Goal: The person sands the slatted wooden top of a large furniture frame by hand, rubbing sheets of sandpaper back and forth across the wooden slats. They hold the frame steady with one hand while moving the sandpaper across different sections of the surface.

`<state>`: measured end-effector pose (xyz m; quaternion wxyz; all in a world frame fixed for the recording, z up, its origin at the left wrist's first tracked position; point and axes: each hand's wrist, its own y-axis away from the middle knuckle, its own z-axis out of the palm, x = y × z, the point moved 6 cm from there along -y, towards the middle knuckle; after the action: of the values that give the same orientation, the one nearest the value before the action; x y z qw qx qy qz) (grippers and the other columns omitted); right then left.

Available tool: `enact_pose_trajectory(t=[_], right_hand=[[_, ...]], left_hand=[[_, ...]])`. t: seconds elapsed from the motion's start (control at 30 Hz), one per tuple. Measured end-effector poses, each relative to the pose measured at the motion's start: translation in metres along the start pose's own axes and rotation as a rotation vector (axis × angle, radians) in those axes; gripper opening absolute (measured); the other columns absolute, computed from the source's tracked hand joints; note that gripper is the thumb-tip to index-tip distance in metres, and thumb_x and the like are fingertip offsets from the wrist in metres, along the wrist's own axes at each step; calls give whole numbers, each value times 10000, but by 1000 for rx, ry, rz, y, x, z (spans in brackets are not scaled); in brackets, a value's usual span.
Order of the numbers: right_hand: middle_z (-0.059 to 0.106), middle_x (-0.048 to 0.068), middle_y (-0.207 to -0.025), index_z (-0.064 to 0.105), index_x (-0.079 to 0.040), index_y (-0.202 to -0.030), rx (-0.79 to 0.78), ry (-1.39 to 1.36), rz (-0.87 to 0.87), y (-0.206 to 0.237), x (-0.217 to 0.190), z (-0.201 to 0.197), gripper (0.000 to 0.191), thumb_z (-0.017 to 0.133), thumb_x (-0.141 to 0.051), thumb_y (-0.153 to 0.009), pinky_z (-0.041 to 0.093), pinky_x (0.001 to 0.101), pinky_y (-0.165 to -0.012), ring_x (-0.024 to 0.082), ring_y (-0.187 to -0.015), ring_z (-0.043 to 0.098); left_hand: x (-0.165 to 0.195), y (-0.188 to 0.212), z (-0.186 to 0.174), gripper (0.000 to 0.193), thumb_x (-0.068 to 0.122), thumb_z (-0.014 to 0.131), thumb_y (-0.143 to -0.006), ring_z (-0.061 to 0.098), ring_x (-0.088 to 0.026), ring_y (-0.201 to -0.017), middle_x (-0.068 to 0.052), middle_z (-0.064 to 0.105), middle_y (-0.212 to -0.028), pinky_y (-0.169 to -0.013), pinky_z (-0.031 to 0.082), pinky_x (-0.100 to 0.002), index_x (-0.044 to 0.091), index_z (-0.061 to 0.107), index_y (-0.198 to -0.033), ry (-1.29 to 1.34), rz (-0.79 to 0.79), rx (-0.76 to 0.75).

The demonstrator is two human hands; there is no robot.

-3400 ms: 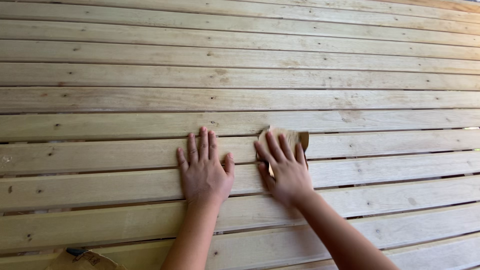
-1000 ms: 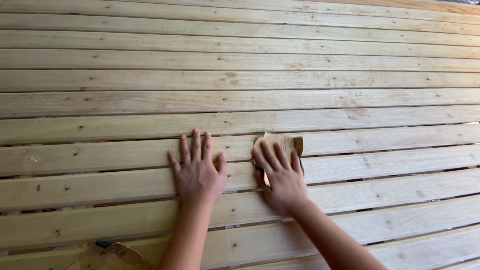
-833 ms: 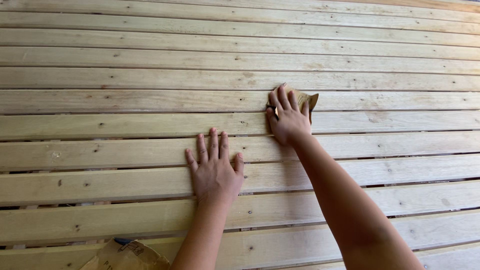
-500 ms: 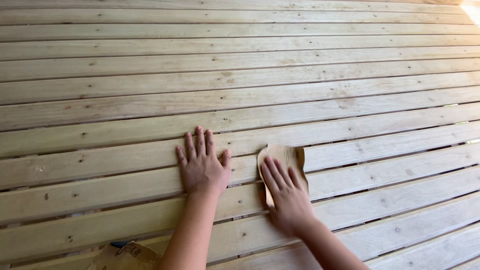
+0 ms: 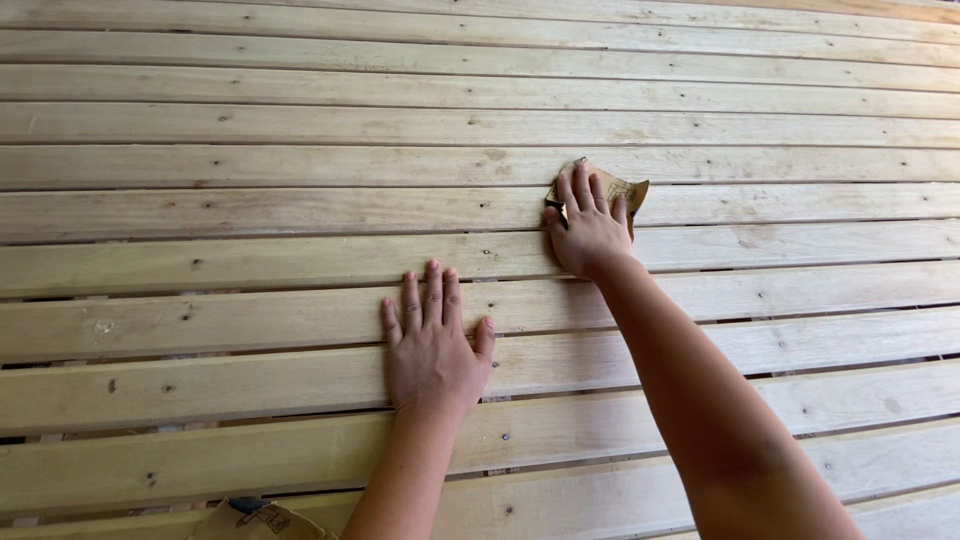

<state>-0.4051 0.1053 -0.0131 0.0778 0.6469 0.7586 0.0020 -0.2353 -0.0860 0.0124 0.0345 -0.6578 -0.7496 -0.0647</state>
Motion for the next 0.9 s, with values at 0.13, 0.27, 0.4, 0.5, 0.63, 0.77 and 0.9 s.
enact_pose_trajectory(t=[0.13,0.27,0.4,0.5,0.63,0.77,0.9], right_hand=[[38,87,-1721,81,-108,-1633,30,80,-99,38,-9,7,748,321,-474,-1027,60,479,-1252,259,-1580,43],[18,101,-1695,47,-64,-1603,-83,205,-196,159,-11,19,892,477,-436,-916,33,451,-1232,256,-1553,17],[67,133,-1692,101,-35,-1599,-37,128,-265,254,-15,17,829,468,-352,-927,34,458,-1227,270,-1557,30],[95,98,-1692,135,-70,-1605,46,86,-266,249,-12,15,745,382,-409,-989,36,447,-1229,238,-1558,49],[39,60,-1696,78,-94,-1611,-3,161,-180,148,-5,14,700,180,-485,-1040,0,428,-1224,208,-1549,4],[-10,-3,-1713,25,-164,-1628,-61,65,-77,41,-1,0,718,153,-527,-1022,10,415,-1246,179,-1567,-10],[30,52,-1723,73,-112,-1634,-14,36,-43,14,-2,2,726,262,-471,-1033,57,437,-1264,225,-1586,32]], left_hand=[[0,0,0,771,594,277,-969,74,-253,-1536,-19,86,-1686,-1217,34,-498,164,159,-1598,-7,-8,-28],[0,-2,-2,777,599,270,-963,64,-250,-1539,-10,67,-1689,-1217,36,-491,175,141,-1600,-44,-19,-43],[1,-1,-3,770,598,251,-974,71,-254,-1540,-7,64,-1691,-1219,42,-495,172,139,-1605,-51,-7,-27],[0,1,-1,770,593,241,-973,62,-258,-1542,-13,52,-1694,-1216,41,-492,168,130,-1605,-79,-10,-68],[2,1,-3,776,595,213,-967,48,-266,-1541,-23,48,-1726,-1202,33,-493,168,110,-1607,-61,1,-52],[3,0,-1,783,596,215,-964,41,-270,-1540,-36,43,-1728,-1201,31,-501,160,105,-1605,-53,0,-61],[1,0,0,774,601,217,-981,51,-259,-1538,-33,53,-1686,-1220,34,-495,153,117,-1605,-35,-3,-50]])
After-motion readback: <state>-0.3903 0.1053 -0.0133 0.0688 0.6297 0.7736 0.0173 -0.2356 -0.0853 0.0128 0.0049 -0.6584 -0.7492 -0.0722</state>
